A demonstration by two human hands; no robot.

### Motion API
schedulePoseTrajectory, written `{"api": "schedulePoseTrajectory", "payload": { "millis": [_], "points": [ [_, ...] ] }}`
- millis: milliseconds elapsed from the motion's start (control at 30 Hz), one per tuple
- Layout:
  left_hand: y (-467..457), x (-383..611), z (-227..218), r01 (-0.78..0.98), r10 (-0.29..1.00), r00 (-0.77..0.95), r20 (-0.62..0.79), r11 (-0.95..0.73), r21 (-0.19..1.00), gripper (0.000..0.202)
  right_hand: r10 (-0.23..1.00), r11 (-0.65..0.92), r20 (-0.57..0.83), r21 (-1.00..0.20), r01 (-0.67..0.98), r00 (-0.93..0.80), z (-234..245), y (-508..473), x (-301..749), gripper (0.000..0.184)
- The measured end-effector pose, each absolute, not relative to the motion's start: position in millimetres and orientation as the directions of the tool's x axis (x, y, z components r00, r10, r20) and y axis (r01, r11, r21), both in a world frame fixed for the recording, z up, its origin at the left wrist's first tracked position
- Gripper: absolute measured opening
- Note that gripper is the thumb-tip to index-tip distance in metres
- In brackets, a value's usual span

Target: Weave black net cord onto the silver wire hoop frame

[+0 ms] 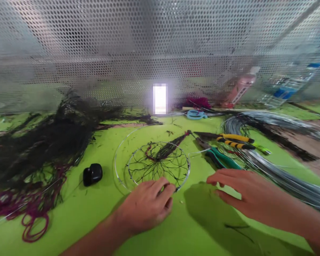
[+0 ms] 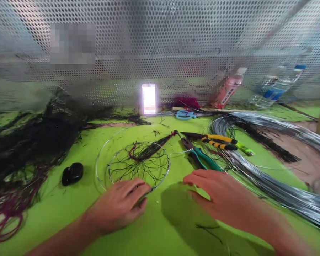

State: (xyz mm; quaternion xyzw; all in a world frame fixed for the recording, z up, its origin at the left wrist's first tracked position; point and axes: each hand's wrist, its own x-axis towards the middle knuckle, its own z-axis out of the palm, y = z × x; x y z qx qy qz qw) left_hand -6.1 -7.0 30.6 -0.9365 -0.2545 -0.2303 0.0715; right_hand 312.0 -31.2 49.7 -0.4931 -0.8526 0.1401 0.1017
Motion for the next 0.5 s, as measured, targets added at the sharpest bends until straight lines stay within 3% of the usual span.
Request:
{"api": "schedulePoseTrajectory", "payload": {
  "millis": [267,500],
  "points": [
    [-5,-5,37,0.495,0.410,0.745,0.527,-0.868,-0.025,0.015,0.767,0.639,0.148,-0.100,0.762,-0.624,44,-25,291,0.023],
    [-4,-4,41,0.490,0.417,0.703,0.577,-0.871,0.033,0.010,0.710,0.704,0.008,-0.056,0.708,-0.705,49,-8,279,0.035]
  ]
}}
